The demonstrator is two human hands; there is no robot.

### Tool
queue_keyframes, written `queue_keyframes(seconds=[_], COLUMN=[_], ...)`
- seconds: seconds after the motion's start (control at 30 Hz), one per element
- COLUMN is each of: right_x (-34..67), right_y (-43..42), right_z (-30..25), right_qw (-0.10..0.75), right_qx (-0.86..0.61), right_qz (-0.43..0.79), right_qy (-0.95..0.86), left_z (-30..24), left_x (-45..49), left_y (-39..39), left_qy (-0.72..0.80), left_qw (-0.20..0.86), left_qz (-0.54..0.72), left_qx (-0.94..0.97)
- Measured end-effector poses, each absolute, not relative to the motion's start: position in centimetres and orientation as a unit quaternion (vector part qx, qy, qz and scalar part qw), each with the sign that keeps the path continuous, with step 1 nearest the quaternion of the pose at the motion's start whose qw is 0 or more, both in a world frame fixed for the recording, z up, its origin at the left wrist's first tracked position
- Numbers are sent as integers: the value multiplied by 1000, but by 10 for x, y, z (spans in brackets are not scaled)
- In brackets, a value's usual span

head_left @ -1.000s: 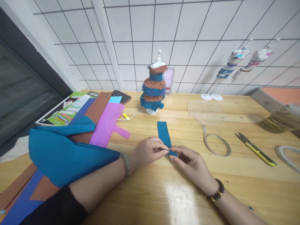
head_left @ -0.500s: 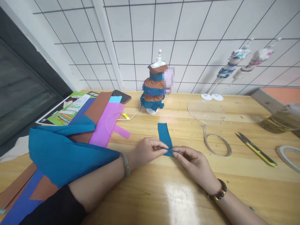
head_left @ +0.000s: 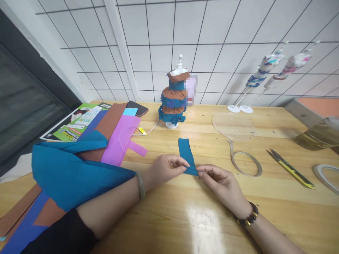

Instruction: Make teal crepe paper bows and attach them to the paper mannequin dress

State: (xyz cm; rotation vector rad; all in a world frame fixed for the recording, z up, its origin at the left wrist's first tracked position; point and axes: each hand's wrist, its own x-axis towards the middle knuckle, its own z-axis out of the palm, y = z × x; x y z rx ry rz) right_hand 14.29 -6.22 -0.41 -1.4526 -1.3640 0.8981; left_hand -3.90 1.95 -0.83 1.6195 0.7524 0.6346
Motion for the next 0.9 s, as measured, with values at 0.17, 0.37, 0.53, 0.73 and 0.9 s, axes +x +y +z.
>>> queue_keyframes(seconds=[0.17, 0.37, 0.53, 0.73, 0.9], right_x=[144, 145, 145, 144, 140], right_y=[-63, -63, -64, -65, -64], right_z=[-5, -4, 0, 5, 2], right_qw=[458, 453, 451, 443, 450], right_qx=[-594, -593, -583, -572, -552], right_qz=[380, 379, 377, 362, 300], right_qy=[-541, -547, -561, -588, -635], left_z=[-5, -1, -4, 4, 8], left_x=[-40, -40, -41, -44, -42], left_y=[18, 18, 19, 19, 15], left_qy=[311, 303, 292, 277, 297], left_qw=[552, 517, 528, 559, 517], left_qz=[274, 279, 282, 235, 213], left_qx=[724, 750, 746, 745, 774])
